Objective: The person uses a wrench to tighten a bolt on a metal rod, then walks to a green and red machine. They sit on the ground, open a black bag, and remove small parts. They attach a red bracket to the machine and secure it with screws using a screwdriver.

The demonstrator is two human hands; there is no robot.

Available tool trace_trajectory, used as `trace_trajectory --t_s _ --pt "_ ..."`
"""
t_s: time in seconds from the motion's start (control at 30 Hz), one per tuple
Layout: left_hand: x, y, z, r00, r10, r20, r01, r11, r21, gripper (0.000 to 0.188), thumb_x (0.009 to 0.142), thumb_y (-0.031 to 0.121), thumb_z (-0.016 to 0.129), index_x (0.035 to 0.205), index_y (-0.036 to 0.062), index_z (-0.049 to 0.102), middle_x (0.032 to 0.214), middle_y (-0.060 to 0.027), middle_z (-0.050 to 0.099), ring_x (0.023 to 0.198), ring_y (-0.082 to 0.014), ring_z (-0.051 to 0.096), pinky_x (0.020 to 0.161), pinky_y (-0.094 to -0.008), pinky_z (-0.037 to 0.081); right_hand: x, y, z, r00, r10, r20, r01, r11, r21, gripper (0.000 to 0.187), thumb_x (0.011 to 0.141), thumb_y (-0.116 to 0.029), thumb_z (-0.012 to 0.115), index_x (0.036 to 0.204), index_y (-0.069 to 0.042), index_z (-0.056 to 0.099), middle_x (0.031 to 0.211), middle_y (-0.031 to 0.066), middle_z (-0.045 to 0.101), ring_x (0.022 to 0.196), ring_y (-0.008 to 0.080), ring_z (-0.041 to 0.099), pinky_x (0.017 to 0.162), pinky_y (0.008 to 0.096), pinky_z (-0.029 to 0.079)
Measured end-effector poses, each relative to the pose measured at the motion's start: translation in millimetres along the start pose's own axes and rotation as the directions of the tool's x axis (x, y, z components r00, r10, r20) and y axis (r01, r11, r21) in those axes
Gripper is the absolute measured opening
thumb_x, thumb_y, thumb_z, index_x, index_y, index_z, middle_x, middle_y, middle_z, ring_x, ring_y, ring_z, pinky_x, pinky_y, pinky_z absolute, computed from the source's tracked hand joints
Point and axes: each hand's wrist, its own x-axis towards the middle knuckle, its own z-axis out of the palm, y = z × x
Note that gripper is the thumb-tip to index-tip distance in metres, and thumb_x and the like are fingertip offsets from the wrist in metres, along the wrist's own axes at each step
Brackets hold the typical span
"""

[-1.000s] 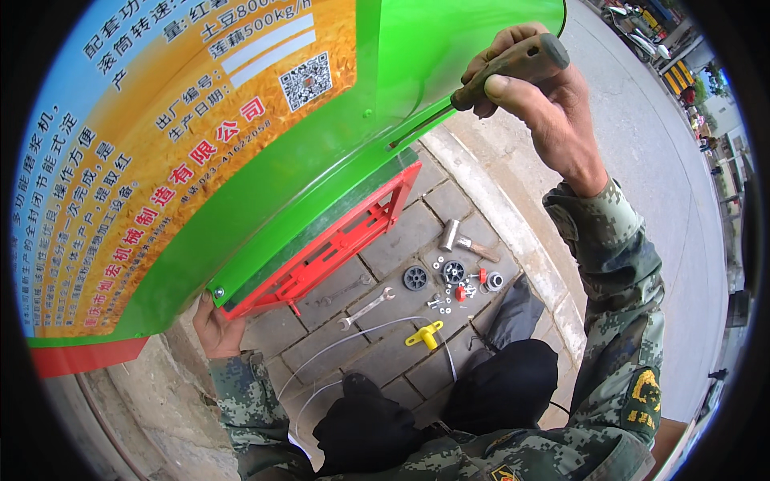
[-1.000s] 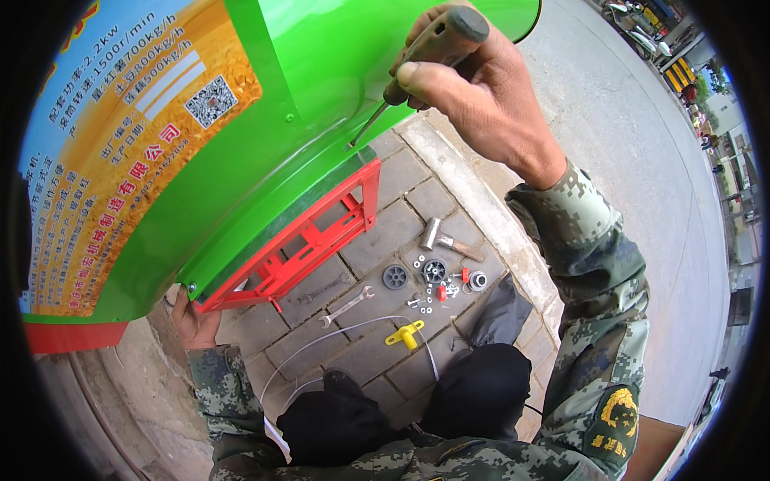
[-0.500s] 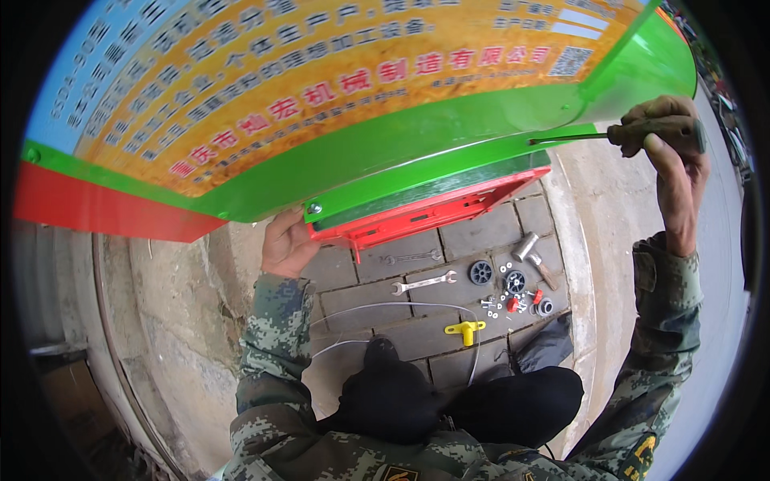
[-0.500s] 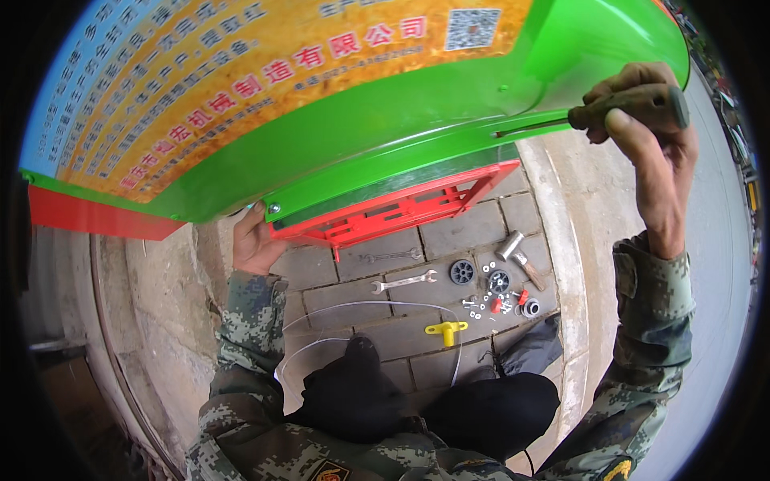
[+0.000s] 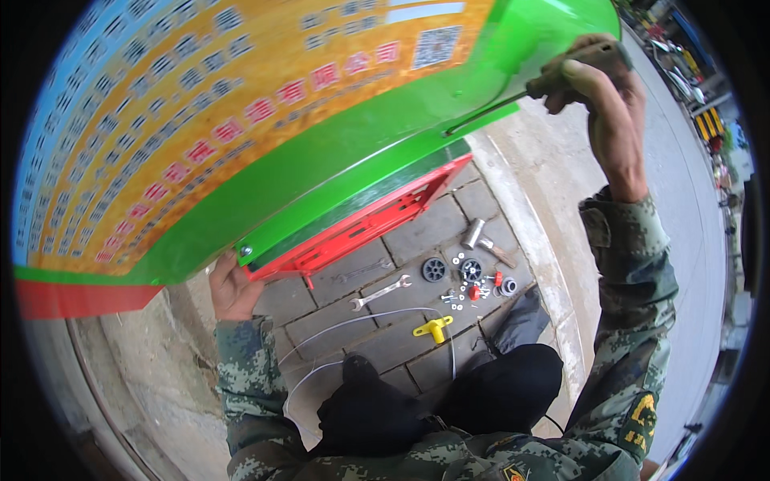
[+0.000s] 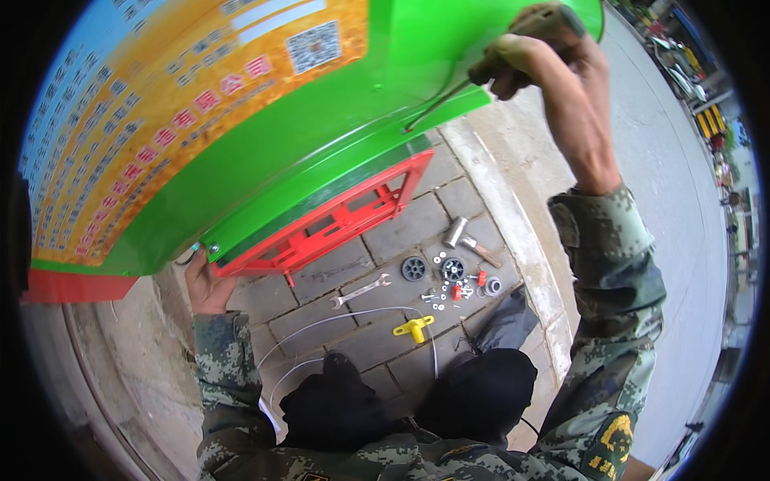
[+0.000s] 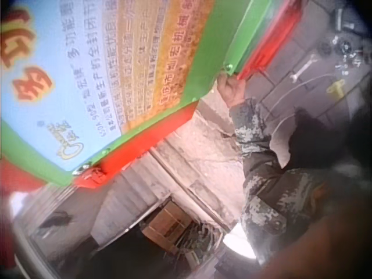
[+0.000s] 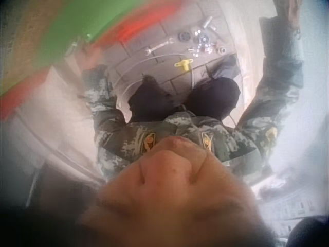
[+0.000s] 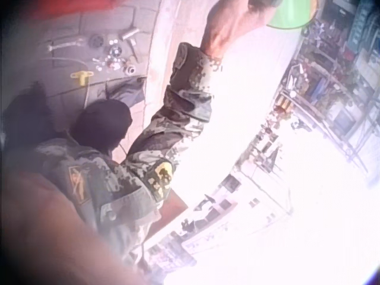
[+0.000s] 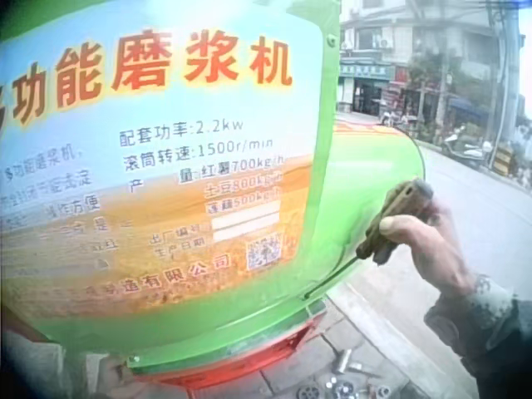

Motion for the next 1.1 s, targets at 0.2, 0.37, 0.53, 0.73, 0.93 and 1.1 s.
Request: trace_trajectory --t_s 0.2,0.37,0.53,0.73,0.93,1.1 --pt "0 1 -3 0.998 0.016 -0.062 -0.016 1.0 0.012 0.034 0.099 0.011 0.062 0.131 0.0032 0.06 0.135 -0.013 0.064 0.128 -0.0288 0.058 0.116 -0.0509 0.04 2 -4 8 0.999 -0.004 -0.034 0.002 0.998 -0.066 0.027 0.095 -0.023 0.065 0.112 -0.002 0.063 0.091 0.0138 0.073 0.073 0.0207 0.072 0.064 0.0312 0.06" --pt "0 2 2 0.998 -0.003 -0.059 0.002 1.0 -0.017 0.034 0.099 0.009 0.062 0.131 0.0031 0.06 0.134 -0.0129 0.065 0.128 -0.0287 0.058 0.116 -0.0503 0.04 1 -3 8 1.0 0.0 -0.019 -0.001 0.996 -0.092 0.027 0.096 -0.024 0.065 0.112 -0.002 0.063 0.089 0.0137 0.073 0.071 0.0195 0.072 0.064 0.0309 0.06" --pt "0 2 5 0.998 -0.011 -0.056 0.01 1.0 -0.019 0.035 0.099 0.009 0.062 0.133 0.0032 0.058 0.135 -0.013 0.064 0.129 -0.0287 0.057 0.116 -0.0505 0.039 2 -1 5 0.999 0.03 0.024 -0.028 0.996 -0.084 0.027 0.095 -0.026 0.068 0.109 -0.003 0.065 0.089 0.0121 0.073 0.074 0.0179 0.072 0.066 0.0294 0.059" --pt "1 2 3 0.999 -0.01 -0.039 0.009 1.0 -0.015 0.037 0.099 0.01 0.062 0.135 0.0034 0.057 0.136 -0.0131 0.063 0.13 -0.0286 0.057 0.117 -0.0513 0.038 7 -4 3 0.994 -0.04 0.104 0.063 0.972 -0.225 0.027 0.09 -0.025 0.074 0.104 -0.003 0.066 0.094 0.0104 0.072 0.087 0.0175 0.071 0.075 0.0304 0.059" --pt "2 3 15 0.999 -0.004 -0.054 0.004 1.0 0.008 0.038 0.099 0.011 0.063 0.136 0.0036 0.057 0.137 -0.0129 0.063 0.131 -0.0287 0.056 0.117 -0.051 0.038 4 -8 14 1.0 0.002 -0.006 0.001 0.933 0.359 0.023 0.098 -0.019 0.067 0.113 -0.002 0.061 0.095 0.0123 0.071 0.085 0.0191 0.072 0.074 0.0317 0.06" --pt "4 2 32 0.997 -0.007 -0.07 0.011 0.999 0.047 0.038 0.098 0.012 0.064 0.135 0.0037 0.057 0.136 -0.0128 0.064 0.13 -0.0288 0.057 0.116 -0.0509 0.039 4 -11 33 0.995 -0.03 -0.096 0.068 0.904 0.423 0.016 0.101 -0.016 0.065 0.111 -0.003 0.06 0.082 0.006 0.064 0.072 0.0148 0.065 0.066 0.028 0.054"
